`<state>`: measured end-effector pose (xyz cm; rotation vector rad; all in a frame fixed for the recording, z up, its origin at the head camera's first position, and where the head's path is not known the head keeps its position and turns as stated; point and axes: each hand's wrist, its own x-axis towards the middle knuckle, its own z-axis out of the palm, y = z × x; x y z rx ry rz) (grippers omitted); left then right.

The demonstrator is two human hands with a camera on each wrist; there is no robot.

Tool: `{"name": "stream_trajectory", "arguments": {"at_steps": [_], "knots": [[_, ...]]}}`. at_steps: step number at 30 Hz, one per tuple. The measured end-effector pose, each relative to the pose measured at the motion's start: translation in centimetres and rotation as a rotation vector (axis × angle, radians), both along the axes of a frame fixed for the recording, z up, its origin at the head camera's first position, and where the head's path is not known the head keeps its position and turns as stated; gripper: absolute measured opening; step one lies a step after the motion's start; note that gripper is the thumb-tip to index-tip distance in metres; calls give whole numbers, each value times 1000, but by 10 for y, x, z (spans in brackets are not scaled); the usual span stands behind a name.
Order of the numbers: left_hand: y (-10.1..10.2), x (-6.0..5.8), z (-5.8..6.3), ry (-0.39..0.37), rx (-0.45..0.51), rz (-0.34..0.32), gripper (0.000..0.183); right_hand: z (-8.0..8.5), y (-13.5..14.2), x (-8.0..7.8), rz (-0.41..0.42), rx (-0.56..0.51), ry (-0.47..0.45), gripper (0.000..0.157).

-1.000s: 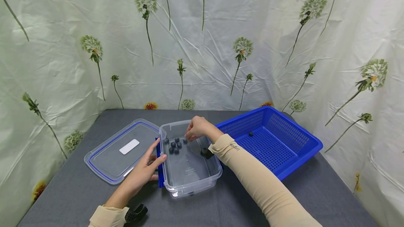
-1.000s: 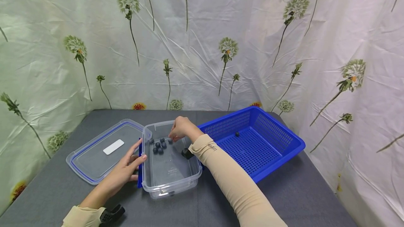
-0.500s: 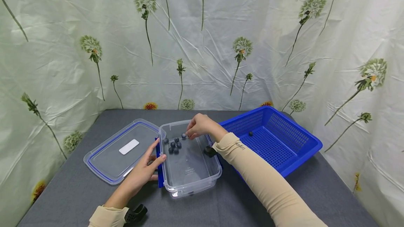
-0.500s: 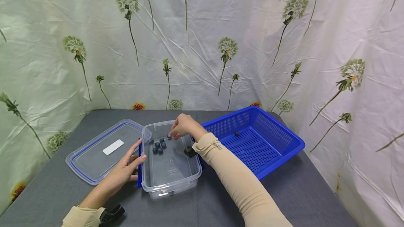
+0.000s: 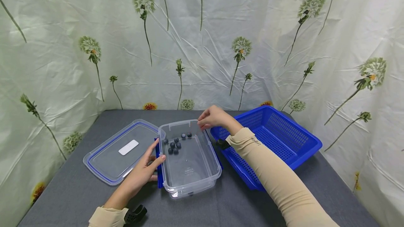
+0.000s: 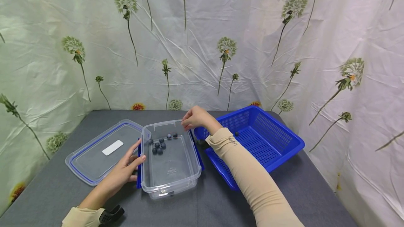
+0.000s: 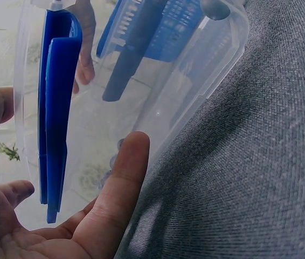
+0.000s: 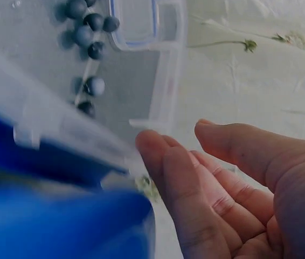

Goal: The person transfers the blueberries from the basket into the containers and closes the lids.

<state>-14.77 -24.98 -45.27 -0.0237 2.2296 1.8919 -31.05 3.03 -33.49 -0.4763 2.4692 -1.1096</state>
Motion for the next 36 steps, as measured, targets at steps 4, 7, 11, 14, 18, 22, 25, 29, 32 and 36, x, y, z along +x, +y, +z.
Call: {"name": "stream_trajectory", "arguments": {"at_steps": [4, 7, 11, 14, 18, 22, 25, 29, 32, 36], "knots": [[0, 0, -1, 1, -7, 3, 80, 5, 14, -4, -9, -20, 17, 25], [-1, 0, -2, 1, -11, 4, 80, 6, 26, -7, -36, -73, -13, 27], [0, 0, -3, -1, -7, 4, 81, 7, 42, -12, -89, -135, -52, 29], [0, 0, -2, -1, -2, 4, 80, 7, 56, -16, -116, -151, -58, 31], [1, 1, -1, 2, -3, -2, 80, 7, 75, -20, -137, -155, -57, 35], [1, 1, 0, -2, -7, 4, 78, 6, 93, -23, -175, -165, -68, 37], [1, 0, 0, -10, -4, 13, 76, 6, 106, -24, -206, -167, -72, 38], [1, 0, -1, -16, -1, 20, 76, 4, 123, -26, -233, -162, -68, 38], [1, 0, -1, -14, -3, 14, 77, 1, 136, -26, -248, -175, -71, 38], [0, -1, -1, -7, -5, 3, 80, -5, 154, -27, -263, -178, -79, 39]]}}
